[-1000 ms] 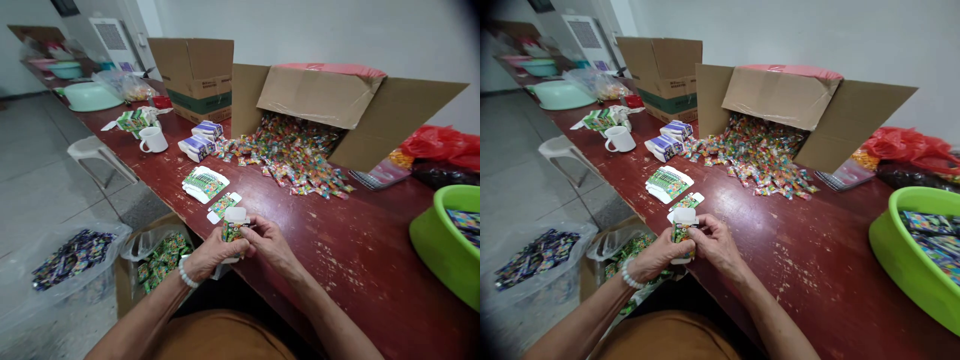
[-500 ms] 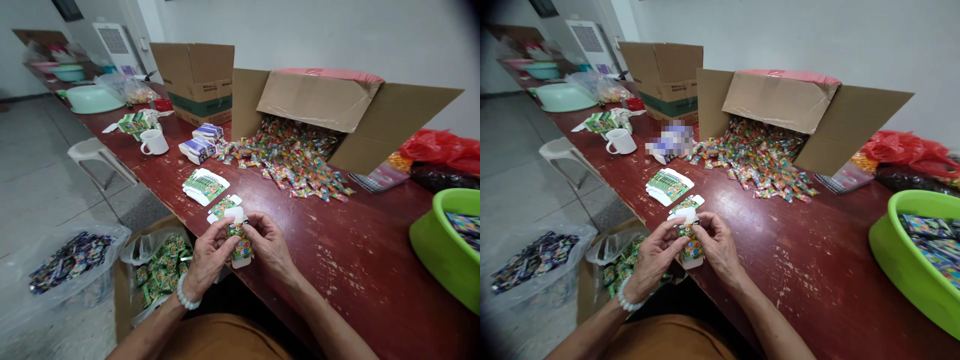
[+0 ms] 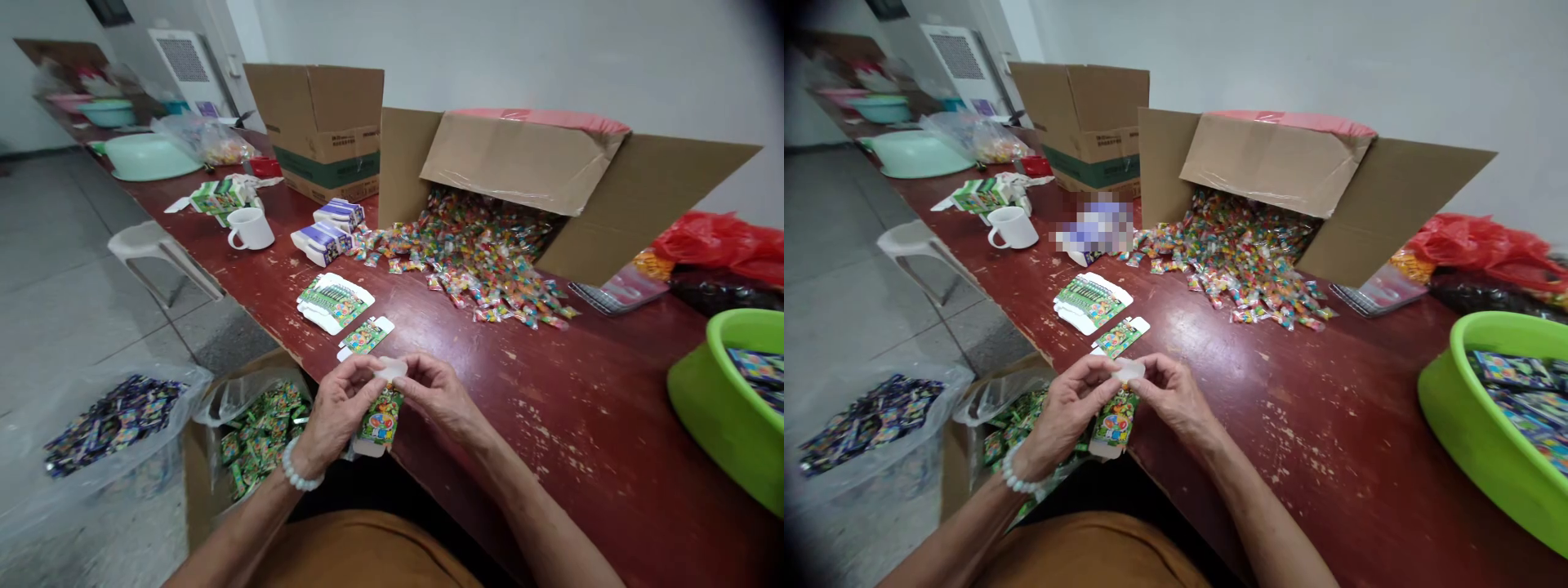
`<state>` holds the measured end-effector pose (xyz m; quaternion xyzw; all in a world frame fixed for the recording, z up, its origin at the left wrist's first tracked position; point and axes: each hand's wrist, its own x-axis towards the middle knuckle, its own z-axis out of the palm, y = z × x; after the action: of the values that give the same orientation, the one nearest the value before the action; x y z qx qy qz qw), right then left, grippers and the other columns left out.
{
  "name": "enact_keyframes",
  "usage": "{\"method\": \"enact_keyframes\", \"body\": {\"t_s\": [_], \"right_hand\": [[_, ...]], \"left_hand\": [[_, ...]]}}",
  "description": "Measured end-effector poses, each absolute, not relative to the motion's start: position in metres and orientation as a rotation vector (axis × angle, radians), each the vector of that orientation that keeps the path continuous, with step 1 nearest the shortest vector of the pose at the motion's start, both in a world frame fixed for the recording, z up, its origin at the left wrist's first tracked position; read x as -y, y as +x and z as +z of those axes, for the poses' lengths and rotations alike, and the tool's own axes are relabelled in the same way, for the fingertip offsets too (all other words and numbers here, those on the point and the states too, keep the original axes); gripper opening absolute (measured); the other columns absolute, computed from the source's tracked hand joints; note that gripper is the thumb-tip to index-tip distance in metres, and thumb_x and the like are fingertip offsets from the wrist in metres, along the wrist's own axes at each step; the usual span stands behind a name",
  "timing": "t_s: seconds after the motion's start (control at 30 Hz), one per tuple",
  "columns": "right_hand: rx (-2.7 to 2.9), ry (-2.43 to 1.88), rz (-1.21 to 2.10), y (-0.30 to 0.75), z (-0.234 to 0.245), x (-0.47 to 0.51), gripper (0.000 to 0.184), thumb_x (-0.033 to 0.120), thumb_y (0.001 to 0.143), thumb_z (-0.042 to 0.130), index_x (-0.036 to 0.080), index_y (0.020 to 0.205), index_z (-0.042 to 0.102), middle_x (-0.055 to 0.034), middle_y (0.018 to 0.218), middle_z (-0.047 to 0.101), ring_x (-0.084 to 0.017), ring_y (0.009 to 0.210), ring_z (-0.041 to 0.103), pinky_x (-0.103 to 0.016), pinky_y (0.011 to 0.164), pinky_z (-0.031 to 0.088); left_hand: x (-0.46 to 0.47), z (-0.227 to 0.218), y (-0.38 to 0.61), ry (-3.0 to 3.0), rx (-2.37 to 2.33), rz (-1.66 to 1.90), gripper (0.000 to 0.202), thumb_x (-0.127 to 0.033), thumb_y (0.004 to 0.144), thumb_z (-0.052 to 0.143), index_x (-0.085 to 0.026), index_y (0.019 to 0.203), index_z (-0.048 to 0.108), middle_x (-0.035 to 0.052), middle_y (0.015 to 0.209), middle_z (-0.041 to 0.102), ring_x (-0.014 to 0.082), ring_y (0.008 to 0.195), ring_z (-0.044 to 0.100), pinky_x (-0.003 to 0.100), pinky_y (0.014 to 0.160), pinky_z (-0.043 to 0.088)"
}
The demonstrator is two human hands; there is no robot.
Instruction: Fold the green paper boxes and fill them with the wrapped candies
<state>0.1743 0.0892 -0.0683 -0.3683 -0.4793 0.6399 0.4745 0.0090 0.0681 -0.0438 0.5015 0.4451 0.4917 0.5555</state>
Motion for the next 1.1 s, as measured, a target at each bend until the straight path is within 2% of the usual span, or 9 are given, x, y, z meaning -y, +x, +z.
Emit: {"method": "enact_keyframes", "body": {"t_s": [0.07, 0.13, 0.27, 0.43, 0.57, 0.63, 0.87, 0.93, 1.1], "right_hand": [[1.311, -0.943, 1.408, 0.176, -0.065, -0.088, 0.019, 0.037, 0.079, 0.071, 0.019, 0.081, 0.068, -0.0009, 0.076, 0.064, -0.014, 0.070, 0.057, -0.027, 0.069, 0.046], [1.382, -0.972, 1.212, 0.176, -0.061, -0.086, 0.017, 0.036, 0.082, 0.068, 0.019, 0.078, 0.069, -0.0015, 0.074, 0.062, -0.015, 0.071, 0.056, -0.027, 0.067, 0.046], [1.552, -1.005, 1.048, 0.176, -0.055, -0.084, 0.017, 0.036, 0.086, 0.064, 0.021, 0.085, 0.072, -0.0025, 0.077, 0.063, -0.015, 0.071, 0.059, -0.027, 0.064, 0.047], [1.491, -1.011, 1.322, 0.177, -0.051, -0.082, 0.021, 0.040, 0.086, 0.063, 0.019, 0.084, 0.066, -0.0050, 0.097, 0.070, -0.009, 0.053, 0.060, -0.025, 0.054, 0.050], [1.383, -1.062, 1.441, 0.179, -0.051, -0.084, 0.022, 0.039, 0.083, 0.066, 0.019, 0.093, 0.067, -0.0011, 0.075, 0.069, -0.011, 0.048, 0.061, -0.022, 0.045, 0.047], [1.314, -1.045, 1.512, 0.180, -0.051, -0.085, 0.024, 0.041, 0.082, 0.067, 0.018, 0.090, 0.067, 0.0004, 0.067, 0.067, -0.012, 0.046, 0.061, -0.023, 0.043, 0.047], [1.201, -0.957, 1.552, 0.177, -0.052, -0.084, 0.026, 0.043, 0.079, 0.070, 0.018, 0.083, 0.065, 0.0003, 0.066, 0.068, -0.012, 0.046, 0.061, -0.023, 0.042, 0.050], [1.229, -0.950, 1.542, 0.177, -0.052, -0.084, 0.024, 0.042, 0.080, 0.070, 0.019, 0.082, 0.064, -0.0008, 0.073, 0.070, -0.012, 0.047, 0.061, -0.023, 0.042, 0.050], [1.579, -0.843, 1.368, 0.185, -0.045, -0.086, 0.019, 0.036, 0.090, 0.059, 0.020, 0.081, 0.063, -0.0060, 0.113, 0.068, -0.011, 0.063, 0.063, -0.026, 0.056, 0.054]], "left_hand": [[-0.067, -0.042, 0.010, 1.028, -0.973, 1.173, 0.035, -0.031, 0.078, 0.076, -0.021, 0.102, 0.052, -0.0017, 0.084, 0.066, 0.0121, 0.074, 0.062, 0.021, 0.070, 0.050], [-0.066, -0.041, 0.012, 0.888, -0.928, 1.086, 0.042, -0.036, 0.080, 0.075, -0.023, 0.109, 0.048, -0.0016, 0.084, 0.065, 0.0121, 0.068, 0.063, 0.021, 0.062, 0.050], [-0.064, -0.044, 0.014, 0.734, -0.844, 0.823, 0.047, -0.057, 0.091, 0.050, -0.019, 0.118, 0.052, 0.0044, 0.080, 0.064, 0.0159, 0.054, 0.063, 0.025, 0.048, 0.050], [-0.066, -0.049, 0.022, 0.687, -0.906, 0.839, 0.058, -0.063, 0.093, 0.038, -0.017, 0.124, 0.054, 0.0038, 0.069, 0.063, 0.0128, 0.043, 0.056, 0.021, 0.041, 0.044], [-0.067, -0.051, 0.027, 0.775, -0.869, 0.805, 0.064, -0.065, 0.093, 0.033, -0.013, 0.118, 0.060, 0.0043, 0.064, 0.062, 0.0123, 0.043, 0.054, 0.020, 0.042, 0.041], [-0.067, -0.051, 0.027, 0.819, -0.877, 0.776, 0.069, -0.067, 0.092, 0.030, -0.011, 0.114, 0.063, 0.0045, 0.060, 0.060, 0.0121, 0.043, 0.053, 0.020, 0.042, 0.040], [-0.071, -0.048, 0.021, 1.009, -0.924, 0.746, 0.072, -0.070, 0.091, 0.031, -0.009, 0.105, 0.068, 0.0060, 0.061, 0.060, 0.0120, 0.045, 0.052, 0.021, 0.043, 0.039], [-0.072, -0.047, 0.020, 1.013, -0.929, 0.748, 0.069, -0.069, 0.090, 0.036, -0.010, 0.109, 0.067, 0.0053, 0.062, 0.060, 0.0117, 0.045, 0.052, 0.020, 0.043, 0.038], [-0.074, -0.045, 0.021, 0.873, -0.954, 0.765, 0.069, -0.069, 0.088, 0.043, -0.016, 0.131, 0.054, 0.0028, 0.064, 0.060, 0.0130, 0.043, 0.053, 0.021, 0.041, 0.038]]}}
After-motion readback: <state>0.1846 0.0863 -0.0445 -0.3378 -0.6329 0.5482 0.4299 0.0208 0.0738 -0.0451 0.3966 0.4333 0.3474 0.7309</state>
